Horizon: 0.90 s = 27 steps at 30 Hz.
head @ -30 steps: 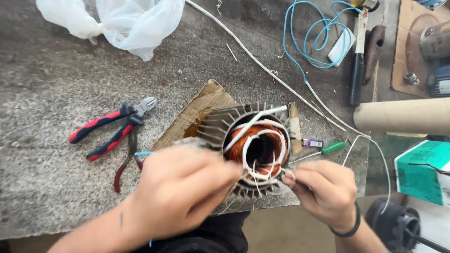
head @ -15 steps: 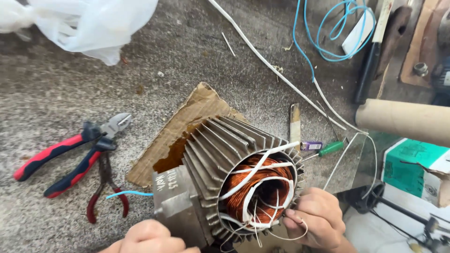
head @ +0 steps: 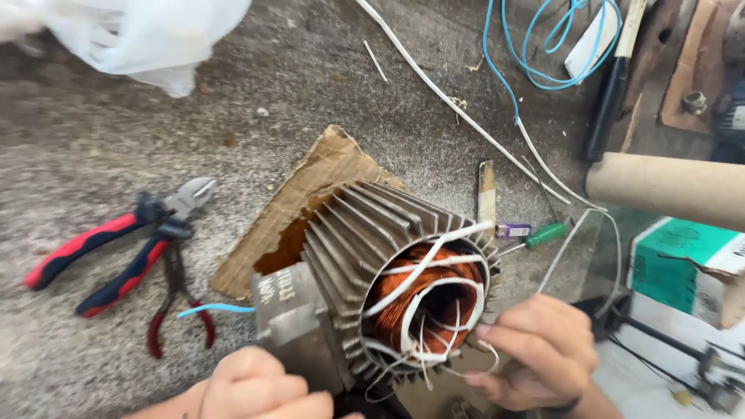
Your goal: Lacing and securing copper windings in an electric motor stator using cord and pliers.
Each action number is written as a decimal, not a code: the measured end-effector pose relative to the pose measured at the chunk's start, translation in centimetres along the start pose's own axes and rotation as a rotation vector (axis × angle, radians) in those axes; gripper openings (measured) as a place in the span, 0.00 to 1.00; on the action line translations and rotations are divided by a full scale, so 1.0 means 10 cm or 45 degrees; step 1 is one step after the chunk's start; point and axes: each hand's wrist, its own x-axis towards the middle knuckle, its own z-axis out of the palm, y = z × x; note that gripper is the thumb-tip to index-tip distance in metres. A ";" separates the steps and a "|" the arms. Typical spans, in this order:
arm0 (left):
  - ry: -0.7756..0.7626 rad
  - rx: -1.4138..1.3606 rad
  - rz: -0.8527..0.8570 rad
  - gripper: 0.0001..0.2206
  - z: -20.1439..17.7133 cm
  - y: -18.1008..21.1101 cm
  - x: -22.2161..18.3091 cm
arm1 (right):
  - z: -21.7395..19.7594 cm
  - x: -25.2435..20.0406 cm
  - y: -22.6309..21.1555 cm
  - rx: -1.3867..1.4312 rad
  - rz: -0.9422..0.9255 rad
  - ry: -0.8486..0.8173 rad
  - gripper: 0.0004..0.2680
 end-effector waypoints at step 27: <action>0.889 -0.078 0.200 0.06 -0.21 -0.02 0.15 | -0.17 -0.08 -0.33 -0.277 0.153 -0.101 0.07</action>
